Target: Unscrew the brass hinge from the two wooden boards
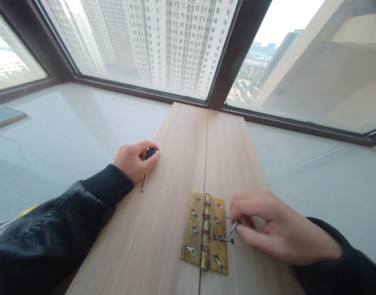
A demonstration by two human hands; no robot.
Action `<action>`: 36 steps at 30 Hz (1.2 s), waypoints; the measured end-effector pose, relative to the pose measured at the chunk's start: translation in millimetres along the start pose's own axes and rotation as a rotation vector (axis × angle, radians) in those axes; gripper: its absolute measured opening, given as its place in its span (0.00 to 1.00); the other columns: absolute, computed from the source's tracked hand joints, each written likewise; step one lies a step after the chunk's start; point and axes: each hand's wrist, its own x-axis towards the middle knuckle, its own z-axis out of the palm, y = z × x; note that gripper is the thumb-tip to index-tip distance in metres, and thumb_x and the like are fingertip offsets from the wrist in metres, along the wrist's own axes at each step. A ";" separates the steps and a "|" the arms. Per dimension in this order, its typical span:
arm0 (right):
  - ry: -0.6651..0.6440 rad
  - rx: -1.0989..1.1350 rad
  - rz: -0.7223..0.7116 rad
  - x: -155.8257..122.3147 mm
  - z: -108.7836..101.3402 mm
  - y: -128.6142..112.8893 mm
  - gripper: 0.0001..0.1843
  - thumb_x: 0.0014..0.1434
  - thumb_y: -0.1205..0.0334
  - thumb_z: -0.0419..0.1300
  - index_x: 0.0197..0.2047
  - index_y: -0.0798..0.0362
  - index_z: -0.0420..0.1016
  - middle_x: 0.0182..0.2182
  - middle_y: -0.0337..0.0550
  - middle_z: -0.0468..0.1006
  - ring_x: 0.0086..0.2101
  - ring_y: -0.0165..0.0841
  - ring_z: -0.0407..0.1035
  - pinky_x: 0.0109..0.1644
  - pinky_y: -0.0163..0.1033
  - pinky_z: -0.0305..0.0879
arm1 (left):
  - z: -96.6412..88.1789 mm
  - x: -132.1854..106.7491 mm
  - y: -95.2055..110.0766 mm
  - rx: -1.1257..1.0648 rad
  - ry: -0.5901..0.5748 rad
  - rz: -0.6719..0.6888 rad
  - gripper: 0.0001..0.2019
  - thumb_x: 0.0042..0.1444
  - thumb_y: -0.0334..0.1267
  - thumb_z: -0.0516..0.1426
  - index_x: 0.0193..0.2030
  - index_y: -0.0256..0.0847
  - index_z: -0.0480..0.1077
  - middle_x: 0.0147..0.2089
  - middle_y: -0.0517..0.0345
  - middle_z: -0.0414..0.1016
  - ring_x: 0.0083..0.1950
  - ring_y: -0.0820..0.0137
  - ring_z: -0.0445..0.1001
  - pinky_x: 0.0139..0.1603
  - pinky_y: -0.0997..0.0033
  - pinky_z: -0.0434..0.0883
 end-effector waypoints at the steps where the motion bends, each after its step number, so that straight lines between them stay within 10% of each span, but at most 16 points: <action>1: 0.072 -0.038 0.033 -0.1 -1.7 5.2 0.07 0.54 0.70 0.55 0.29 0.51 0.71 0.23 0.34 0.70 0.23 0.25 0.64 0.28 0.33 0.63 | 0.1 0.1 -0.4 0.003 0.002 0.002 0.14 0.54 0.46 0.56 0.37 0.38 0.77 0.17 0.67 0.56 0.21 0.76 0.57 0.27 0.72 0.57; 7: 0.482 -0.239 0.218 6.1 -4.2 43.7 0.07 0.57 0.62 0.56 0.30 0.52 0.74 0.23 0.39 0.74 0.22 0.30 0.65 0.27 0.38 0.62 | 1.2 0.1 -0.9 -0.016 -0.002 0.015 0.14 0.55 0.46 0.56 0.37 0.38 0.77 0.18 0.67 0.56 0.21 0.76 0.57 0.27 0.73 0.57; 13: 0.616 -0.299 0.262 18.9 2.1 59.5 0.09 0.57 0.59 0.57 0.32 0.52 0.77 0.28 0.42 0.79 0.24 0.32 0.67 0.30 0.40 0.65 | 1.5 -0.6 -0.6 -0.025 0.009 0.021 0.14 0.54 0.46 0.56 0.37 0.38 0.77 0.18 0.67 0.56 0.21 0.76 0.56 0.27 0.73 0.57; 28: 0.659 -0.310 0.299 25.6 2.0 65.7 0.09 0.55 0.63 0.57 0.37 0.52 0.77 0.26 0.40 0.76 0.25 0.33 0.67 0.33 0.42 0.65 | 2.3 1.1 0.0 -0.042 -0.011 0.027 0.14 0.54 0.45 0.56 0.36 0.37 0.77 0.17 0.67 0.56 0.20 0.76 0.56 0.25 0.73 0.57; 36: 0.556 -0.276 0.083 30.7 3.7 61.3 0.10 0.58 0.67 0.54 0.34 0.51 0.77 0.38 0.45 0.79 0.38 0.36 0.73 0.43 0.43 0.69 | 2.7 0.8 0.9 -0.041 -0.008 0.024 0.13 0.54 0.45 0.56 0.36 0.38 0.77 0.17 0.67 0.55 0.20 0.76 0.56 0.25 0.73 0.57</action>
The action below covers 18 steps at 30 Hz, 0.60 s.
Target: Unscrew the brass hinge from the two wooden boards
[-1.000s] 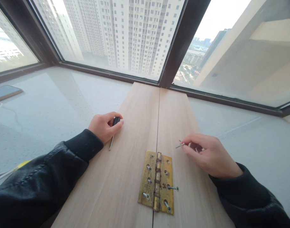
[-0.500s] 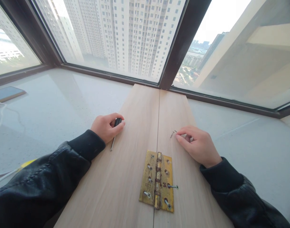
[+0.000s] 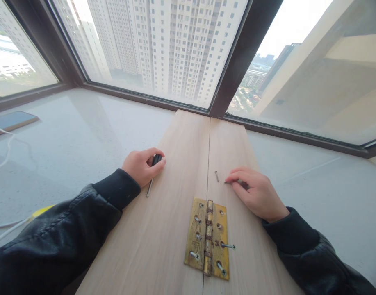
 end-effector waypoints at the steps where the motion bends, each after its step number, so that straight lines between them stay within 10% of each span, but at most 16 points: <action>1: 0.010 0.006 -0.016 0.5 0.6 -0.1 0.10 0.58 0.67 0.54 0.35 0.51 0.77 0.40 0.46 0.78 0.40 0.37 0.72 0.45 0.44 0.68 | 0.0 -0.1 0.1 0.000 -0.002 -0.001 0.13 0.54 0.44 0.56 0.36 0.37 0.77 0.17 0.67 0.55 0.20 0.76 0.56 0.26 0.73 0.57; 18: 0.049 0.122 0.012 -4.6 -7.0 -7.1 0.07 0.60 0.64 0.55 0.35 0.52 0.75 0.37 0.48 0.77 0.40 0.38 0.71 0.46 0.47 0.65 | 0.2 -0.5 -1.7 0.007 -0.019 -0.010 0.14 0.55 0.45 0.55 0.37 0.37 0.77 0.18 0.67 0.54 0.21 0.76 0.56 0.26 0.73 0.56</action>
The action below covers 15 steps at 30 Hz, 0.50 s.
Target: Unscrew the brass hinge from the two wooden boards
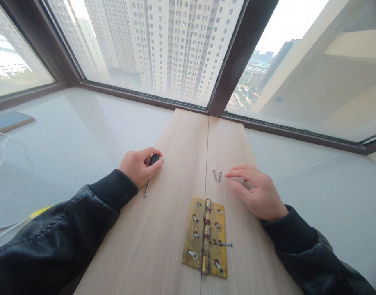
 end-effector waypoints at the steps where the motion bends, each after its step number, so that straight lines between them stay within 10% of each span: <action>1: -0.035 0.043 -0.026 -1.3 -3.8 -4.7 0.09 0.62 0.61 0.55 0.31 0.52 0.73 0.33 0.46 0.76 0.35 0.35 0.70 0.41 0.44 0.65 | 0.2 -0.1 -0.7 0.002 0.002 0.000 0.14 0.55 0.45 0.55 0.37 0.37 0.77 0.18 0.67 0.54 0.21 0.76 0.55 0.26 0.73 0.56; 6: -0.474 0.259 -0.181 -11.0 -14.8 -37.7 0.26 0.58 0.39 0.59 0.21 0.52 0.64 0.18 0.34 0.66 0.20 0.24 0.58 0.23 0.32 0.55 | 0.6 -0.8 -2.1 -0.007 0.001 -0.007 0.15 0.55 0.45 0.55 0.37 0.37 0.77 0.18 0.68 0.54 0.21 0.76 0.55 0.26 0.72 0.56; 9: -0.685 0.207 -0.183 -15.1 -10.7 -52.1 0.21 0.62 0.49 0.56 0.23 0.52 0.61 0.20 0.35 0.67 0.22 0.25 0.58 0.25 0.33 0.54 | 0.4 -0.8 -1.3 -0.008 -0.002 -0.016 0.15 0.54 0.45 0.55 0.37 0.37 0.77 0.18 0.67 0.54 0.21 0.76 0.56 0.26 0.72 0.56; 15: -0.613 0.136 -0.195 -16.8 -17.3 -55.1 0.09 0.65 0.63 0.52 0.31 0.51 0.66 0.28 0.38 0.72 0.27 0.27 0.62 0.30 0.34 0.59 | 0.4 0.2 -1.6 0.006 -0.001 -0.018 0.16 0.54 0.47 0.55 0.37 0.38 0.77 0.18 0.67 0.55 0.21 0.75 0.57 0.27 0.72 0.57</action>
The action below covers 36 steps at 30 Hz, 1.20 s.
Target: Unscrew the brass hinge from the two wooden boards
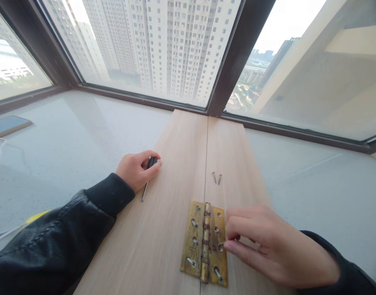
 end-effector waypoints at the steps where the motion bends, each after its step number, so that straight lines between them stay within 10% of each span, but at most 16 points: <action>1: 0.073 0.023 0.039 -1.9 -2.3 3.5 0.08 0.64 0.62 0.53 0.33 0.51 0.69 0.28 0.38 0.73 0.27 0.27 0.63 0.30 0.34 0.60 | 0.1 0.1 -0.2 -0.002 -0.004 0.000 0.16 0.54 0.47 0.55 0.37 0.38 0.77 0.18 0.67 0.55 0.21 0.75 0.57 0.27 0.72 0.57; 9: 0.558 0.070 0.490 5.3 -1.7 54.8 0.14 0.60 0.52 0.59 0.38 0.52 0.79 0.28 0.43 0.80 0.27 0.33 0.72 0.31 0.39 0.68 | 0.6 -0.8 0.1 -0.024 -0.015 -0.014 0.15 0.54 0.47 0.55 0.38 0.38 0.77 0.18 0.67 0.54 0.21 0.75 0.57 0.28 0.71 0.57; 16: 0.643 0.070 0.557 13.7 7.3 59.9 0.19 0.58 0.52 0.59 0.49 0.53 0.76 0.34 0.43 0.81 0.25 0.31 0.71 0.29 0.38 0.68 | 1.1 -0.1 -0.9 -0.016 -0.025 -0.015 0.15 0.55 0.46 0.54 0.39 0.38 0.77 0.19 0.67 0.54 0.22 0.75 0.57 0.27 0.72 0.57; 22: 0.601 -0.012 0.476 11.9 8.3 57.1 0.08 0.56 0.58 0.59 0.34 0.51 0.79 0.30 0.41 0.79 0.27 0.32 0.69 0.33 0.40 0.66 | 1.7 -0.3 0.3 -0.017 -0.021 -0.012 0.15 0.55 0.45 0.54 0.38 0.38 0.77 0.18 0.67 0.55 0.21 0.75 0.57 0.27 0.72 0.57; 36: 0.564 -0.049 0.429 13.9 8.9 58.7 0.11 0.61 0.60 0.54 0.40 0.51 0.79 0.40 0.45 0.79 0.38 0.37 0.72 0.41 0.43 0.68 | -0.2 0.3 2.5 -0.020 -0.019 0.003 0.14 0.55 0.45 0.55 0.38 0.37 0.77 0.17 0.68 0.55 0.21 0.76 0.57 0.26 0.73 0.57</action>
